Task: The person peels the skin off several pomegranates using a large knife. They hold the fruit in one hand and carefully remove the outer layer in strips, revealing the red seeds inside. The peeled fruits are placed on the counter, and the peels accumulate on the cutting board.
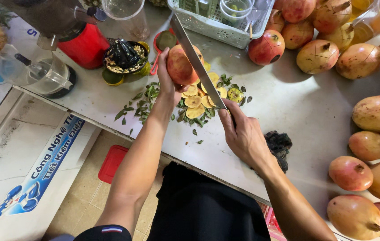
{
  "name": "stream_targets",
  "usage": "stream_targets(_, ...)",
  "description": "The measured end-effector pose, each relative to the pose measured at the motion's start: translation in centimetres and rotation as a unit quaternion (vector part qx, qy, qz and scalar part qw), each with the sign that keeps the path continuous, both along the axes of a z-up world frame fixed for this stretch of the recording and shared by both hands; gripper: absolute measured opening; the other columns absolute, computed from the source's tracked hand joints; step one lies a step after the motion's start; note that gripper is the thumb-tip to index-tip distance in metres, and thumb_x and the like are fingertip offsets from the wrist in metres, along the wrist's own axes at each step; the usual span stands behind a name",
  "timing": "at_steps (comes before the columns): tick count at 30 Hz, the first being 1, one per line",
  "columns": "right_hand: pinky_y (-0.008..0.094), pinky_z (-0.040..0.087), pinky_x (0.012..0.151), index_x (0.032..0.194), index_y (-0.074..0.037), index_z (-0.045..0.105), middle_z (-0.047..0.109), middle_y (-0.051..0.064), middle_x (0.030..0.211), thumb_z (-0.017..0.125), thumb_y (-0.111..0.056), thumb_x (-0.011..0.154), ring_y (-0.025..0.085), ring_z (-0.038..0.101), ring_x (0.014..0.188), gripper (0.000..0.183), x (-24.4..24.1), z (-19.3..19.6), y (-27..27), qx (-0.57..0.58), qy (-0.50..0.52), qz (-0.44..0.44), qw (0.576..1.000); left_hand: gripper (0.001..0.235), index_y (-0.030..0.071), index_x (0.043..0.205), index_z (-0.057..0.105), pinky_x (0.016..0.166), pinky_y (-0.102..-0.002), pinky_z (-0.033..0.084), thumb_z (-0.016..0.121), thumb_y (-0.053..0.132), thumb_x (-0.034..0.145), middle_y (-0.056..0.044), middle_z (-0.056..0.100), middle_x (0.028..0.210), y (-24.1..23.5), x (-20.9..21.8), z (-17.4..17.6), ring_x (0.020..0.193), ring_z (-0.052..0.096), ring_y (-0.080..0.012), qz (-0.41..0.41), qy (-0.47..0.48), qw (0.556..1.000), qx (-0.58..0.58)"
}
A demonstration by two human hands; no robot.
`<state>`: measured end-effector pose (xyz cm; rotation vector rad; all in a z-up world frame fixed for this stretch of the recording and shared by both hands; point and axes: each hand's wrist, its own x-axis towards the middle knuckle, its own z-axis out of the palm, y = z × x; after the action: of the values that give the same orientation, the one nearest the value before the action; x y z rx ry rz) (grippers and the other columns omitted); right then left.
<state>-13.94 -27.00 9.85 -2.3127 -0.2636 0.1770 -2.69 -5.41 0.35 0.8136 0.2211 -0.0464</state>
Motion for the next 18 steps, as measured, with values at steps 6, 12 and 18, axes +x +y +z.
stream_targets(6, 0.046, 0.049, 0.059, 0.135, -0.011, 0.056, 0.065, 0.015, 0.068, 0.047, -0.032, 0.108, 0.037, 0.066, 0.060, 0.036, 1.6, 0.4, 0.4, 0.019, -0.037, 0.030, 0.999, 0.054, 0.014, 0.098, 0.062, 0.032, -0.025, 0.031, 0.041, 0.064, 0.098, -0.002, 0.063, 0.069, -0.6, -0.2, -0.6, 0.043, 0.054, -0.0114, -0.012, -0.018, 1.000, 0.007)
stream_targets(12, 0.048, 0.049, 0.060, 0.134, -0.013, 0.057, 0.060, 0.021, 0.063, 0.049, -0.032, 0.105, 0.041, 0.064, 0.060, 0.036, 0.4, -0.3, -0.4, -0.023, 0.010, 0.014, 1.000, 0.052, 0.015, 0.098, 0.064, 0.032, -0.026, 0.033, 0.049, 0.065, 0.093, -0.002, 0.065, 0.071, 1.1, 0.8, -0.3, 0.046, 0.058, -0.0138, 0.034, 0.031, 0.999, 0.008)
stream_targets(18, 0.047, 0.049, 0.059, 0.136, -0.016, 0.057, 0.059, 0.019, 0.058, 0.050, -0.032, 0.102, 0.038, 0.065, 0.057, 0.039, -1.9, -0.2, -3.0, -0.063, 0.071, 0.019, 0.995, 0.060, 0.015, 0.107, 0.066, 0.033, -0.026, 0.034, 0.051, 0.070, 0.087, -0.004, 0.067, 0.079, 3.7, 2.2, -0.2, 0.050, 0.062, -0.0154, 0.069, 0.064, 0.996, 0.014)
